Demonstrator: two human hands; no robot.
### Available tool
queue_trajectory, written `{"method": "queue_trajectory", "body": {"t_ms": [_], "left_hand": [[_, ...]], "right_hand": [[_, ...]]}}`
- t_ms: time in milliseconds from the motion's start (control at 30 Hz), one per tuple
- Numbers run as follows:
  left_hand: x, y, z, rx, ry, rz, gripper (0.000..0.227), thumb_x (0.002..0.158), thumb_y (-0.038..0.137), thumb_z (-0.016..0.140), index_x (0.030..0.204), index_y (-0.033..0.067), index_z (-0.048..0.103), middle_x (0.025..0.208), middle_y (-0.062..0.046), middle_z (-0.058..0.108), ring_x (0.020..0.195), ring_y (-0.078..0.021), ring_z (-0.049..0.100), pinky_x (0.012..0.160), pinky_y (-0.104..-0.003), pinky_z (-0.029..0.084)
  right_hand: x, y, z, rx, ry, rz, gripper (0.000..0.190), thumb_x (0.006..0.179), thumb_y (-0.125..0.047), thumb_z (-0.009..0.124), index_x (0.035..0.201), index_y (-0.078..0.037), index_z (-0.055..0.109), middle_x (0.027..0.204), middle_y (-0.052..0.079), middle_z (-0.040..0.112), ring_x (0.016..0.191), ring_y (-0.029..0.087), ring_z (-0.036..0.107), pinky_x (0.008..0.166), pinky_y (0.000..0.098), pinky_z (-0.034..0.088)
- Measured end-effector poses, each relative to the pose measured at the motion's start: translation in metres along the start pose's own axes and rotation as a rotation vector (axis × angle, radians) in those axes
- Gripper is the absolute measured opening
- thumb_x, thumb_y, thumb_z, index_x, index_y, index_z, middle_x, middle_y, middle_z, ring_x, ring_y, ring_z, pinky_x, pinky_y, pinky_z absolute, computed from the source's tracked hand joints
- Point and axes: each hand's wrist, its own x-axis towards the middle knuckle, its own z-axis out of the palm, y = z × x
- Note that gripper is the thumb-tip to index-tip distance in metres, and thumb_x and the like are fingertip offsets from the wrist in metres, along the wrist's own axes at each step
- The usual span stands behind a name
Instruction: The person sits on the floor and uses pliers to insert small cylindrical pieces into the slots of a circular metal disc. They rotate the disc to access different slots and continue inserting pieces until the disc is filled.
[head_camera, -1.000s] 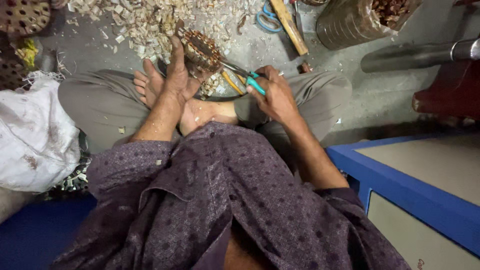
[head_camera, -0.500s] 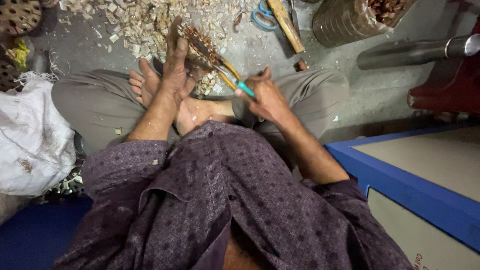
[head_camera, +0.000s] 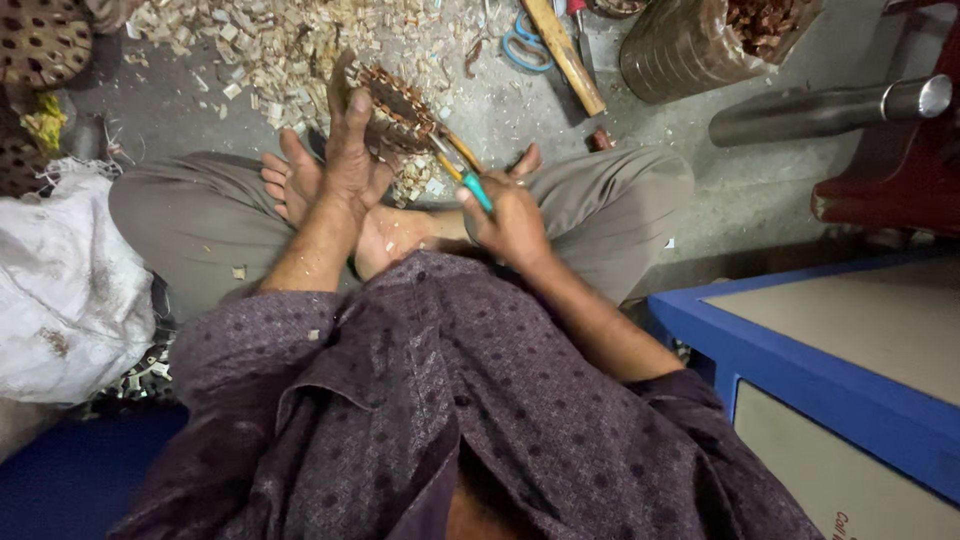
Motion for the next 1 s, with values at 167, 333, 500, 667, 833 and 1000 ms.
{"method": "queue_trajectory", "body": {"t_ms": [167, 333, 500, 667, 833, 1000], "left_hand": [[-0.001, -0.007, -0.001, 0.046, -0.037, 0.035, 0.102, 0.085, 0.051, 0.089, 0.162, 0.0312, 0.025, 0.147, -0.014, 0.045, 0.127, -0.031, 0.061, 0.097, -0.05, 0.067], [-0.003, -0.001, 0.001, 0.184, -0.061, 0.014, 0.109, 0.078, 0.035, 0.093, 0.161, 0.0343, 0.022, 0.154, -0.014, 0.042, 0.138, -0.032, 0.056, 0.103, -0.053, 0.061], [-0.005, 0.002, -0.004, 0.058, -0.108, -0.051, 0.117, 0.068, 0.046, 0.093, 0.16, 0.0299, 0.021, 0.148, -0.02, 0.045, 0.132, -0.0354, 0.058, 0.105, -0.057, 0.064], [0.0, -0.007, -0.012, -0.205, -0.134, -0.232, 0.11, 0.078, 0.077, 0.07, 0.156, 0.0044, 0.04, 0.145, -0.022, 0.057, 0.128, -0.0374, 0.065, 0.103, -0.061, 0.059], [0.006, -0.013, -0.018, -0.232, -0.063, -0.221, 0.11, 0.076, 0.086, 0.057, 0.153, 0.0103, 0.04, 0.146, -0.017, 0.057, 0.13, -0.04, 0.062, 0.112, -0.066, 0.055], [0.01, -0.015, -0.019, -0.085, 0.028, -0.195, 0.108, 0.081, 0.085, 0.057, 0.155, 0.0084, 0.041, 0.15, -0.014, 0.055, 0.136, -0.0351, 0.058, 0.116, -0.059, 0.052]], "right_hand": [[0.002, -0.017, 0.003, -0.274, 0.062, -0.039, 0.031, 0.096, -0.026, 0.07, 0.101, 0.004, 0.072, 0.105, 0.02, 0.068, 0.081, 0.04, 0.069, 0.075, 0.0486, 0.053], [0.014, 0.009, 0.005, -0.358, -0.121, -0.02, 0.038, 0.103, -0.035, 0.063, 0.092, 0.0, 0.072, 0.094, 0.016, 0.068, 0.074, 0.036, 0.07, 0.108, 0.0761, 0.032], [0.01, 0.051, -0.004, 1.061, -0.497, 0.329, 0.047, 0.116, -0.045, 0.059, 0.096, -0.003, 0.066, 0.083, 0.012, 0.067, 0.074, 0.026, 0.067, 0.067, 0.0503, 0.034], [0.005, 0.055, -0.013, 1.769, -0.474, 0.566, 0.042, 0.108, -0.044, 0.061, 0.115, -0.003, 0.062, 0.095, 0.017, 0.07, 0.071, 0.028, 0.069, 0.056, 0.0336, 0.055], [0.0, 0.071, -0.054, 1.407, -0.024, 0.465, 0.042, 0.102, -0.038, 0.061, 0.119, 0.0, 0.061, 0.109, 0.017, 0.073, 0.092, 0.03, 0.072, 0.084, 0.042, 0.063], [0.032, 0.115, -0.16, 1.473, 0.303, 0.114, 0.041, 0.106, -0.036, 0.061, 0.127, -0.001, 0.061, 0.128, 0.016, 0.069, 0.119, 0.034, 0.071, 0.102, 0.048, 0.058]]}}
